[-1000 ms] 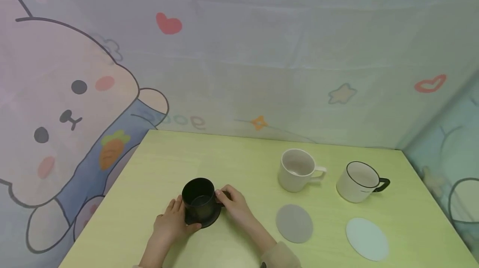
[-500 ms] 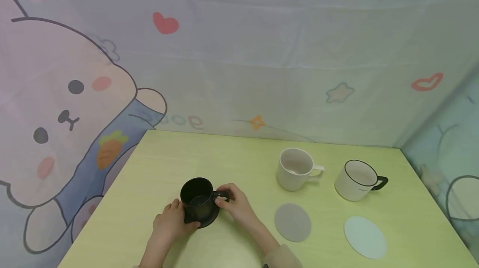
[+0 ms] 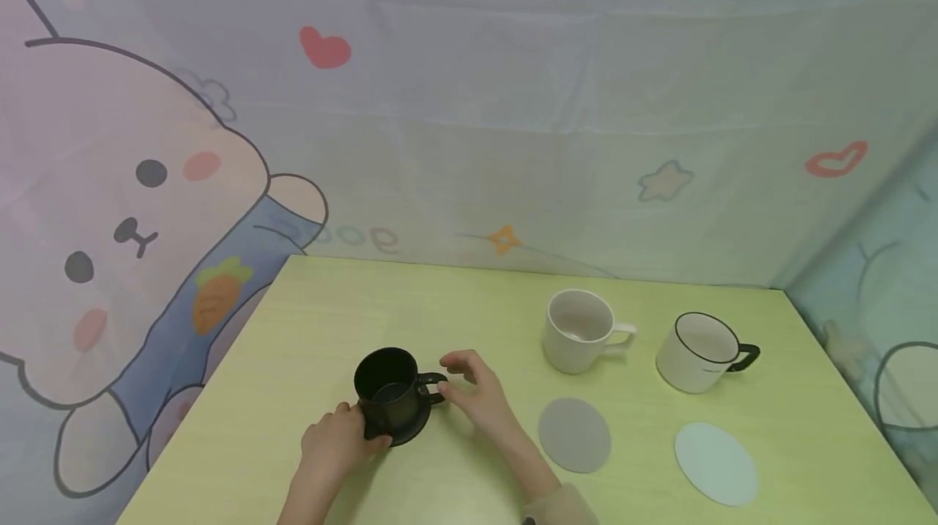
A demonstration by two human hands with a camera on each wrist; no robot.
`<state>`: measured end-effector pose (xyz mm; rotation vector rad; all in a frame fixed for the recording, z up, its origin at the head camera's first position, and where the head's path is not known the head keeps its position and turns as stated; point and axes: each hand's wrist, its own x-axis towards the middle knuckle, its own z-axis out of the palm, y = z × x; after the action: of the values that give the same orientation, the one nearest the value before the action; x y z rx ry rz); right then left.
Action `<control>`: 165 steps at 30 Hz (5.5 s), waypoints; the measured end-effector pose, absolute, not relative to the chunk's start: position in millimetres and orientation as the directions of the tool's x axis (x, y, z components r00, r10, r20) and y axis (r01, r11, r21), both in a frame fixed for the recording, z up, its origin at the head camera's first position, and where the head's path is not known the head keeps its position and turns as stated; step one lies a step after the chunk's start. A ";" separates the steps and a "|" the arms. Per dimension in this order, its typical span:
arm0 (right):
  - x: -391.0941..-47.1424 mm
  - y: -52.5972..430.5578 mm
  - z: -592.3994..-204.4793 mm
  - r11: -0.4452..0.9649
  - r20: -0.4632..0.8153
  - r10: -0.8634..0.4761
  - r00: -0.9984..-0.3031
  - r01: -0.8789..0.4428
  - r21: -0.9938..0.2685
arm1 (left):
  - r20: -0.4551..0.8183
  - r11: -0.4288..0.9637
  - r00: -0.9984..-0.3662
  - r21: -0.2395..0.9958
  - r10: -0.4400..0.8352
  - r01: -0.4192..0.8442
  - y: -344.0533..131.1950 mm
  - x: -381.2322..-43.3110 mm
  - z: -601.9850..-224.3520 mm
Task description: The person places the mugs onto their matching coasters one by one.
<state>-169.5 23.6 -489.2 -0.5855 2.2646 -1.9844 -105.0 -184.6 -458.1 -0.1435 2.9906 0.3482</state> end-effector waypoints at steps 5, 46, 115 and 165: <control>-166.8 30.1 -485.9 0.070 0.183 -0.319 -0.930 -0.216 -0.974 | -0.161 0.965 -0.983 0.230 -0.089 -0.125 -181.3 -102.6 -455.6; -149.7 94.3 -465.1 0.002 0.190 -0.185 -0.964 -0.193 -0.981 | 0.016 0.912 -0.999 0.409 0.031 0.035 -134.4 -86.7 -446.9; -188.4 199.7 -471.9 -0.005 0.157 0.275 -0.949 -0.164 -0.986 | 0.099 0.671 -0.937 0.673 0.335 0.311 -26.8 -127.8 -479.6; -237.5 221.9 -485.0 0.105 0.110 0.249 -0.962 -0.087 -0.991 | -0.036 0.752 -0.907 0.573 0.419 0.324 0.3 -150.7 -494.6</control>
<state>-237.5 221.9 -485.0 0.1891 2.5059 -2.2806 -150.7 0.3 -494.6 0.5956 2.7870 0.8669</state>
